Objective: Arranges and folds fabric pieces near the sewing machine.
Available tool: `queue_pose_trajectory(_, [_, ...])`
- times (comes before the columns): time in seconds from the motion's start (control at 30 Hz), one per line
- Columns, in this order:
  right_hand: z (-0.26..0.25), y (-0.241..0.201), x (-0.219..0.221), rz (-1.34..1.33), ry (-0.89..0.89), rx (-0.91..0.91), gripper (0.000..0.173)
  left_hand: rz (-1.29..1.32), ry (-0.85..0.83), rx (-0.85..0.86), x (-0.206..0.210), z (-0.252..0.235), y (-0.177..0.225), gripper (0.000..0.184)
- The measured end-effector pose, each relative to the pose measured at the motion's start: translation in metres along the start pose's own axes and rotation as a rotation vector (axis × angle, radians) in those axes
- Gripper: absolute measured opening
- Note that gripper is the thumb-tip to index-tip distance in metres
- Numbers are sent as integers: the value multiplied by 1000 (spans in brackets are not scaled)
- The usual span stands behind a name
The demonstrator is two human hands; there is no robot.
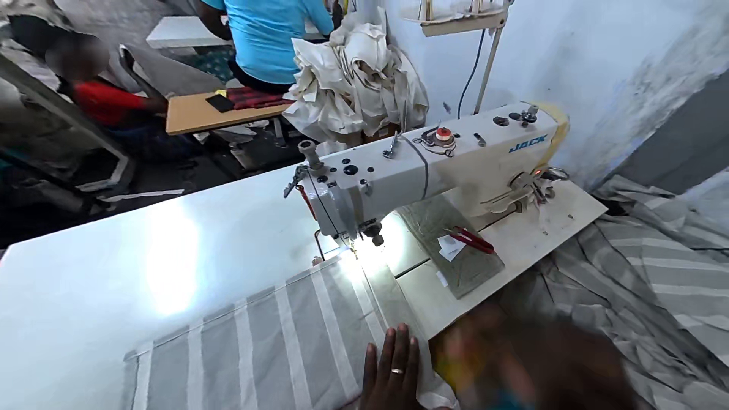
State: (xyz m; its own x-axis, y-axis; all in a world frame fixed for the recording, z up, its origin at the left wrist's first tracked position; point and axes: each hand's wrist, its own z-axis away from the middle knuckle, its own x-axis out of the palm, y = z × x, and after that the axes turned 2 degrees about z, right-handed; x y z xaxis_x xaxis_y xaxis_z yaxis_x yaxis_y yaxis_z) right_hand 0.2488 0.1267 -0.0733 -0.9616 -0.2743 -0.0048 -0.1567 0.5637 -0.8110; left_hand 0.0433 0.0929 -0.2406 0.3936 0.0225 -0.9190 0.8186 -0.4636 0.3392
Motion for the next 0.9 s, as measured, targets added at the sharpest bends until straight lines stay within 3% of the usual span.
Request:
queue_pose_trajectory(0.1, [-30,121,-54,1000,120,49,25,-15,-15,19,2,4,3,102])
queue_pose_trajectory(0.17, [-33,170,-72,1267,36,207,32,-29,-7,35,2,2,2,102])
queue_pose_trajectory(0.27, [-24,202,-84,1374,-94,208,38,-20,-18,40,1,2,1,100])
queue_pose_trajectory(0.37, [-20,188,-82,1253,167,81,37,137,-39,22,-8,2,-2,86])
queue_pose_trajectory(0.47, [-10,139,-55,1019,352,-4,44,606,115,-82,-27,-3,0,61])
queue_pose_trajectory(0.6, [32,100,25,745,119,-115,30,1187,299,-187,-59,-22,12,44])
queue_pose_trajectory(0.67, [40,99,45,675,70,-167,31,1301,386,-244,-69,-28,16,19])
queue_pose_trajectory(0.73, [37,97,45,556,109,-78,33,1322,422,-284,-77,-26,14,15])
queue_pose_trajectory(0.83, [24,85,32,220,97,312,63,1276,372,-246,-86,-14,8,15])
queue_pose_trajectory(0.9, [14,74,25,-32,40,542,68,1238,339,-222,-91,-7,4,15])
